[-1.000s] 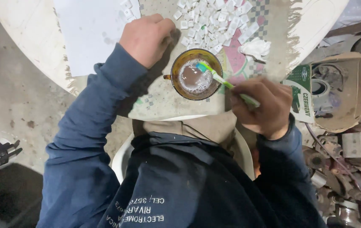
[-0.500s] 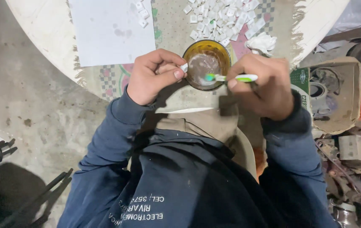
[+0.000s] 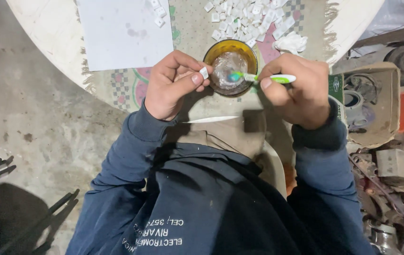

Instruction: Cleaning individual keyboard keycaps using a toothbrush and soapy water.

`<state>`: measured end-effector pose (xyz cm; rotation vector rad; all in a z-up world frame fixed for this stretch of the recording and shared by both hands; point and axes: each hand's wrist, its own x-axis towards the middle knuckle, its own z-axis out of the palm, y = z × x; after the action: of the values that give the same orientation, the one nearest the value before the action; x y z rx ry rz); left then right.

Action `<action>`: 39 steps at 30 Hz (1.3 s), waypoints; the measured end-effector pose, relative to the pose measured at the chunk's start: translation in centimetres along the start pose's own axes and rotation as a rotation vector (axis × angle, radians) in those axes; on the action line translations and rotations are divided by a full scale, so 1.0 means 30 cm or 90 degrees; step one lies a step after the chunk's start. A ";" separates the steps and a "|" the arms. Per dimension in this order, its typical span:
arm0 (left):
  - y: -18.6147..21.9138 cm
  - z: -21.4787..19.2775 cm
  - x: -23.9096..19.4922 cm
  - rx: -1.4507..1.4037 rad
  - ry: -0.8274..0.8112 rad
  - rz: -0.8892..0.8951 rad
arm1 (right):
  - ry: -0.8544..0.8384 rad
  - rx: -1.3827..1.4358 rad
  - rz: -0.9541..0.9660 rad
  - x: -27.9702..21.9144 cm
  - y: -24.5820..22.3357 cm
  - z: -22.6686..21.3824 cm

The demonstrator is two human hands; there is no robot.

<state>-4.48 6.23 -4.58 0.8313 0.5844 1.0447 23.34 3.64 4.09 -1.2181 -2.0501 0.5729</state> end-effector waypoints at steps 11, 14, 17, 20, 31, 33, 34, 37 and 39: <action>-0.007 0.001 -0.035 0.006 -0.007 -0.020 | 0.060 0.245 0.165 -0.083 0.035 0.059; -0.015 0.005 -0.036 0.006 -0.010 -0.013 | 0.056 0.259 0.217 -0.063 0.013 0.074; -0.021 0.007 -0.050 0.012 0.005 -0.003 | 0.056 0.401 0.223 -0.161 0.104 0.065; -0.038 -0.009 -0.047 0.034 0.022 -0.016 | 0.093 0.408 0.162 -0.249 0.092 0.065; -0.049 0.090 0.009 0.044 -0.016 -0.029 | 0.402 0.813 0.230 -0.485 0.162 0.328; -0.059 0.112 0.024 0.075 -0.015 -0.018 | 0.401 0.851 0.315 -0.506 0.158 0.338; -0.065 0.122 0.033 0.071 -0.027 -0.009 | 0.365 0.851 0.274 -0.509 0.155 0.343; -0.076 0.164 0.056 0.058 -0.038 -0.001 | 0.329 0.828 0.255 -0.550 0.189 0.385; -0.088 0.196 0.070 0.046 -0.036 -0.004 | 0.330 0.803 0.282 -0.562 0.206 0.408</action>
<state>2.19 5.62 -3.48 0.9187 0.5794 0.9953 23.59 -8.77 -13.75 -0.8335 -0.6560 1.3041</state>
